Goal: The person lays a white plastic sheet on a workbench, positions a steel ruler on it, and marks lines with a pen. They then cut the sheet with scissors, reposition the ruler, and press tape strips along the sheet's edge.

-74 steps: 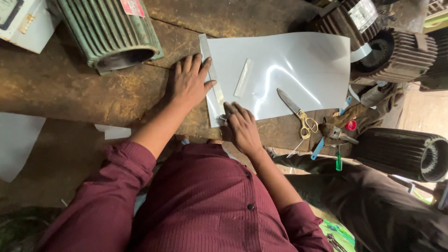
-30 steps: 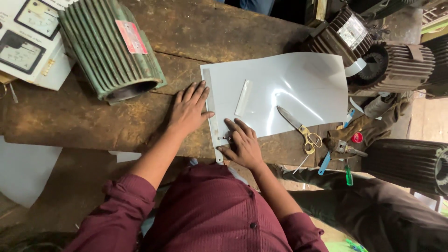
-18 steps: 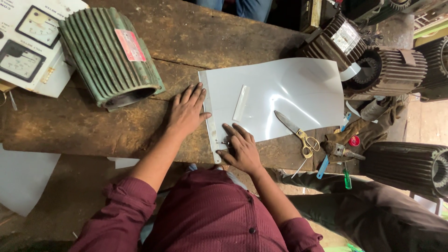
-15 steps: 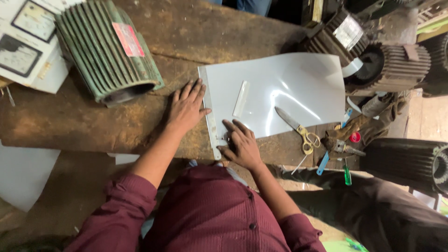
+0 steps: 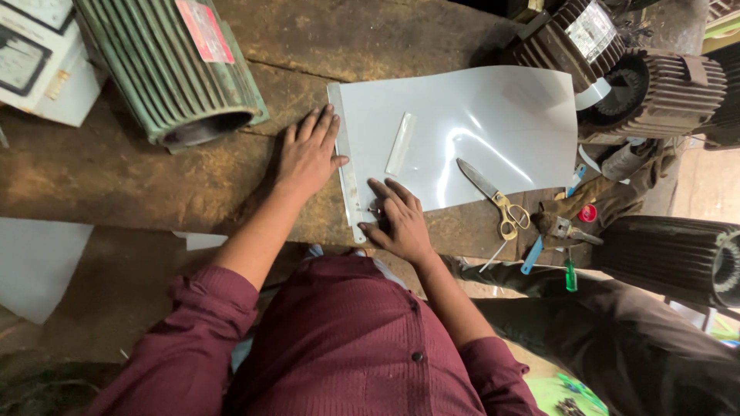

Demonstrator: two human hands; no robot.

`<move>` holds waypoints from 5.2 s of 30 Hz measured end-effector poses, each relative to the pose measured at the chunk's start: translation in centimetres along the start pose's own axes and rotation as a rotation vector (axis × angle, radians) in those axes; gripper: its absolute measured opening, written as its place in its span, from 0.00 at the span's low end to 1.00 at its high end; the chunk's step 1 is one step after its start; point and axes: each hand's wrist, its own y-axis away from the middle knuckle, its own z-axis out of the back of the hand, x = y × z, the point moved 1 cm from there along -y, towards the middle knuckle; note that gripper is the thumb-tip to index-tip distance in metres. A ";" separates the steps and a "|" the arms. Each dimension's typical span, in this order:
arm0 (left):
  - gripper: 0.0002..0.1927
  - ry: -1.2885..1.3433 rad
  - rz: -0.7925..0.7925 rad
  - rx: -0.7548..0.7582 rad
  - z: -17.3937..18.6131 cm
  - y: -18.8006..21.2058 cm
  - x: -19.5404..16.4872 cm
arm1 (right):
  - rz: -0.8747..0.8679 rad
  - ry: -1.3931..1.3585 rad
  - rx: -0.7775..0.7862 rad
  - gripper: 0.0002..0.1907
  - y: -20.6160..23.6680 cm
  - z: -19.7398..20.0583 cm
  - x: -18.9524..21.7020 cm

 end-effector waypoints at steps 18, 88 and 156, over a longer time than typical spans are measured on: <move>0.42 -0.015 -0.018 0.032 -0.1 0.8 0.6 | 0.008 -0.023 0.022 0.26 0.2 -0.3 0.0; 0.44 -0.171 0.030 0.147 0.3 -1.1 -2.7 | 0.060 -0.011 -0.009 0.27 0.5 0.3 -2.4; 0.59 0.025 0.036 0.300 0.7 -4.8 0.8 | -0.051 0.002 0.142 0.24 -5.0 -3.7 -5.0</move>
